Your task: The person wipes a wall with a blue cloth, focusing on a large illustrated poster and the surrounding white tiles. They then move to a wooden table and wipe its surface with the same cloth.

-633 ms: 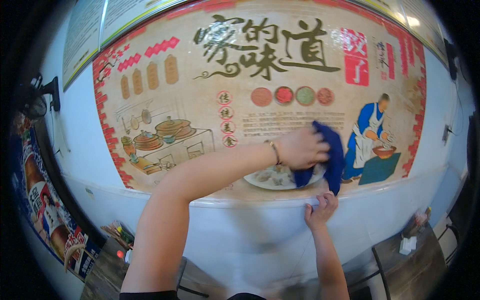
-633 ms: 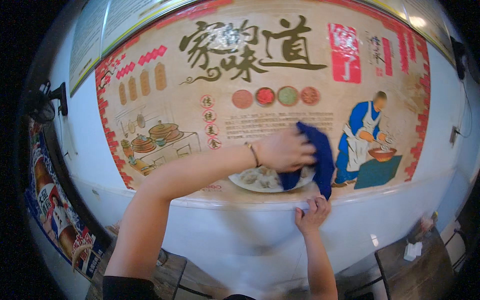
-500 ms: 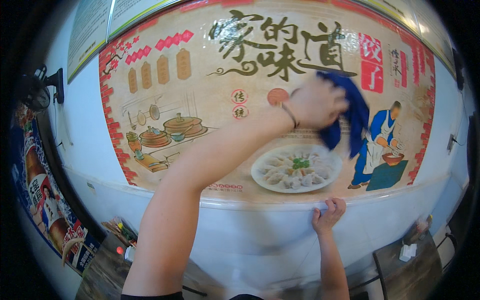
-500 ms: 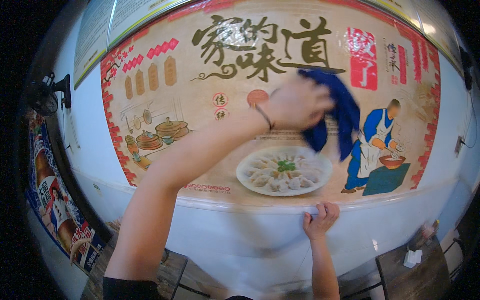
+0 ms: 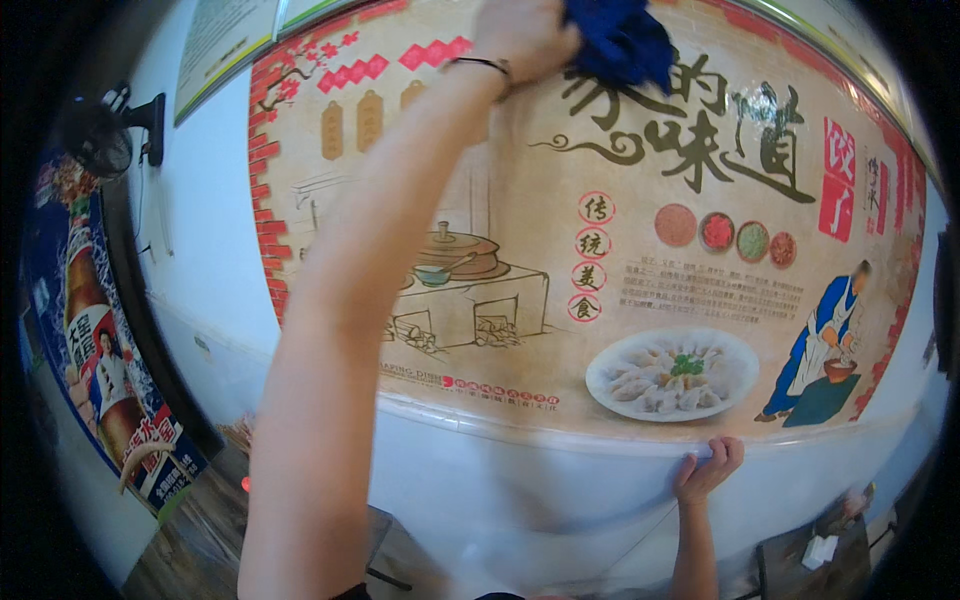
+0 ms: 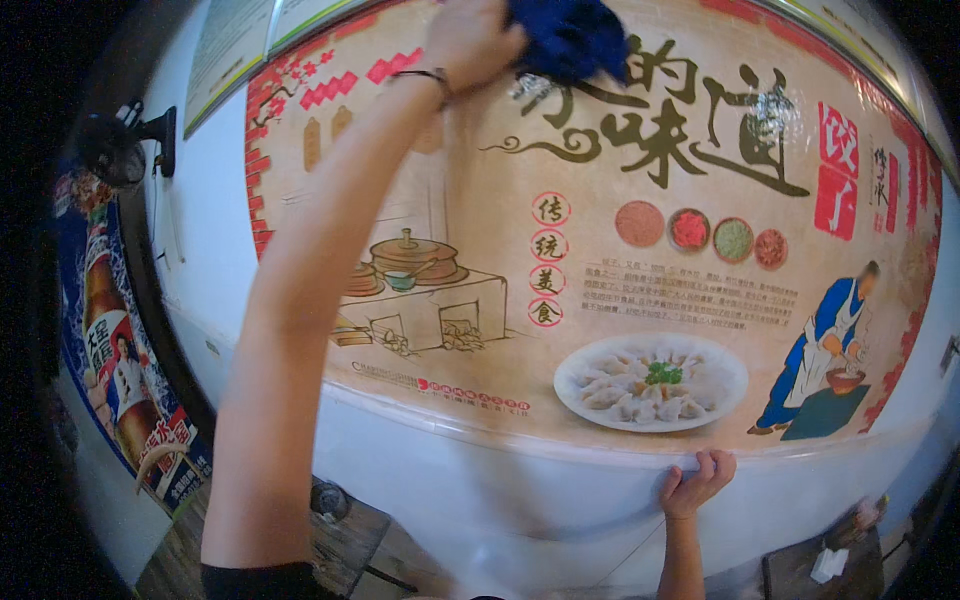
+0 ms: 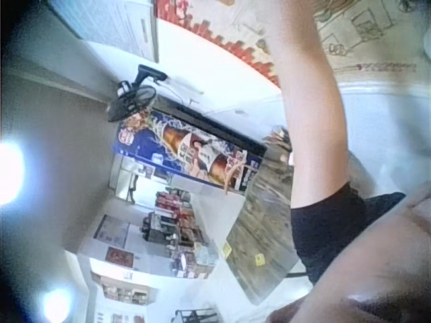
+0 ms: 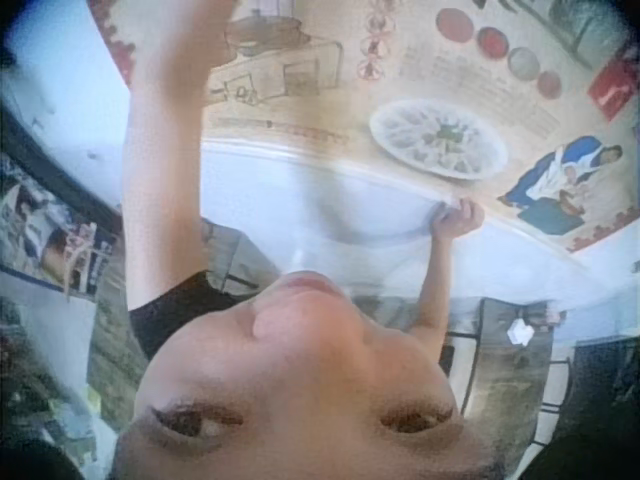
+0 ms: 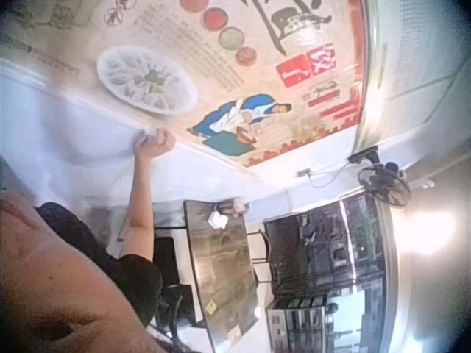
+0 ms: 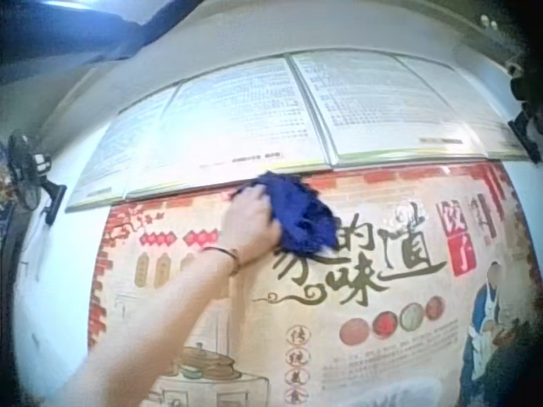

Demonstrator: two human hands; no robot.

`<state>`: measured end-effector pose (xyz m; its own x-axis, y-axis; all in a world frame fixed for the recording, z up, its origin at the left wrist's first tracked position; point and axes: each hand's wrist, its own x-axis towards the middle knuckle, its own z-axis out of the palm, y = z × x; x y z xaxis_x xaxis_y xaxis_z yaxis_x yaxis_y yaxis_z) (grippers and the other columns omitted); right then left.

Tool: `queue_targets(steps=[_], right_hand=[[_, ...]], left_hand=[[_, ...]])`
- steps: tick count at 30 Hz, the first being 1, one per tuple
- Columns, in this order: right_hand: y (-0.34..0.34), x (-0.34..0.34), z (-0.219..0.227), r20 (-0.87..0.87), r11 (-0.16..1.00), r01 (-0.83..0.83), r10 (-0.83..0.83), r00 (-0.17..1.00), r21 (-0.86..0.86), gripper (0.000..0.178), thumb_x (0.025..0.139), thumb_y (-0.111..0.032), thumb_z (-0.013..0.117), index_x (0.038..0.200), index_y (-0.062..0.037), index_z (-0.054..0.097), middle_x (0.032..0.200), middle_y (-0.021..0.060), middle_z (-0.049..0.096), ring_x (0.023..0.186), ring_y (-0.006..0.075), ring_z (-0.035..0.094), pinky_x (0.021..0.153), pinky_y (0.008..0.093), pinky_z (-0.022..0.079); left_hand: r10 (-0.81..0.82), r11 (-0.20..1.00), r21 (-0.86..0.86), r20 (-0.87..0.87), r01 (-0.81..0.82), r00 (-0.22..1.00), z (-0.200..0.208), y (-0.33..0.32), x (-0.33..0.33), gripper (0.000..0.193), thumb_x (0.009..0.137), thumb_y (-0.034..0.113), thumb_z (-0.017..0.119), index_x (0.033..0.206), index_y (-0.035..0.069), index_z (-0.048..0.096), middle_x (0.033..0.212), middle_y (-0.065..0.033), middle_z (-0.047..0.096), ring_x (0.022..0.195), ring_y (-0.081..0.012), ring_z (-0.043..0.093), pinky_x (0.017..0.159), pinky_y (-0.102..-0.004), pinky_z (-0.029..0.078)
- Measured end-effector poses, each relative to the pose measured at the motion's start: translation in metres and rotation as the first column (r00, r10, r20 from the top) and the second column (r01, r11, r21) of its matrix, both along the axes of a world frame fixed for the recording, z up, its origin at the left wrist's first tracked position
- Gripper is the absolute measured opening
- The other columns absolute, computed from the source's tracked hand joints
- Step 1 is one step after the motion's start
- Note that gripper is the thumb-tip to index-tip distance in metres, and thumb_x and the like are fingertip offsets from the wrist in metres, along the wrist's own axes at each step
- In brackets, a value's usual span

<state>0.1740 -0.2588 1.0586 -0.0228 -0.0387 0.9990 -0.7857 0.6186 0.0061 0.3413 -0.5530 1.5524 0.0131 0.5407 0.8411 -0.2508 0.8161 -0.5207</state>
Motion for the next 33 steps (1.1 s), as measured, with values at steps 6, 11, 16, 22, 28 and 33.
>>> queue_targets(steps=[6,11,16,22,28,33], right_hand=[[-0.001,-0.008,-0.006,0.031,0.997,-0.077,0.078,0.997,-0.029,0.039,0.089,-0.038,0.047,0.108,-0.0045,0.045,0.107,0.0170,0.042,0.102,0.0338,0.040,0.090,0.0475,0.031],[0.006,-0.009,-0.009,0.034,0.994,-0.086,0.089,0.996,-0.068,0.039,0.085,-0.037,0.053,0.108,-0.0065,0.046,0.109,0.0168,0.042,0.103,0.0341,0.040,0.091,0.0491,0.031],[-0.002,-0.007,-0.009,0.057,0.995,-0.069,0.073,0.996,-0.079,0.039,0.082,-0.037,0.055,0.107,-0.0074,0.046,0.108,0.0161,0.044,0.102,0.0348,0.040,0.090,0.0506,0.032],[0.001,-0.003,0.001,0.081,0.998,-0.058,0.061,0.995,-0.040,0.038,0.083,-0.039,0.054,0.104,-0.0094,0.047,0.107,0.0154,0.044,0.099,0.0350,0.041,0.091,0.0514,0.032],[0.003,-0.002,0.004,0.059,0.995,-0.081,0.084,0.995,-0.057,0.037,0.083,-0.040,0.056,0.105,-0.0107,0.047,0.108,0.0137,0.045,0.099,0.0331,0.042,0.091,0.0491,0.033],[0.007,-0.005,0.002,0.032,0.989,-0.132,0.135,0.990,-0.070,0.036,0.082,-0.036,0.058,0.106,-0.0115,0.047,0.109,0.0128,0.044,0.100,0.0312,0.042,0.090,0.0476,0.034]], left_hand=[[0.198,0.979,0.068,-0.077,-0.193,0.977,0.014,-0.089,0.027,0.031,0.079,0.023,0.054,0.104,0.005,0.058,0.101,-0.0158,0.055,0.096,-0.0343,0.053,0.084,-0.0428,0.043],[0.167,0.963,0.230,-0.098,-0.141,0.981,-0.004,-0.109,0.050,0.031,0.075,0.019,0.051,0.098,0.000,0.059,0.108,-0.0178,0.055,0.102,-0.0356,0.050,0.090,-0.0420,0.041],[0.526,0.849,0.015,-0.125,-0.528,0.841,0.018,-0.238,0.087,0.017,0.078,0.012,0.052,0.088,0.007,0.065,0.092,-0.0211,0.055,0.092,-0.0358,0.051,0.077,-0.0450,0.041],[0.829,0.558,0.094,-0.015,-0.824,0.560,0.033,-0.247,0.098,0.055,0.078,0.006,0.054,0.130,0.021,0.048,0.072,-0.0201,0.056,0.066,-0.0368,0.056,0.057,-0.0449,0.044],[0.887,0.456,0.179,-0.013,-0.872,0.461,0.034,-0.205,0.066,0.049,0.082,0.013,0.051,0.129,0.023,0.047,0.065,-0.0161,0.060,0.060,-0.0323,0.061,0.051,-0.0430,0.048],[0.543,0.625,0.641,0.053,-0.446,0.838,0.016,-0.083,0.001,0.067,0.084,0.058,0.038,0.090,-0.002,0.068,0.086,-0.0255,0.064,0.085,-0.0389,0.061,0.083,-0.0467,0.045]])
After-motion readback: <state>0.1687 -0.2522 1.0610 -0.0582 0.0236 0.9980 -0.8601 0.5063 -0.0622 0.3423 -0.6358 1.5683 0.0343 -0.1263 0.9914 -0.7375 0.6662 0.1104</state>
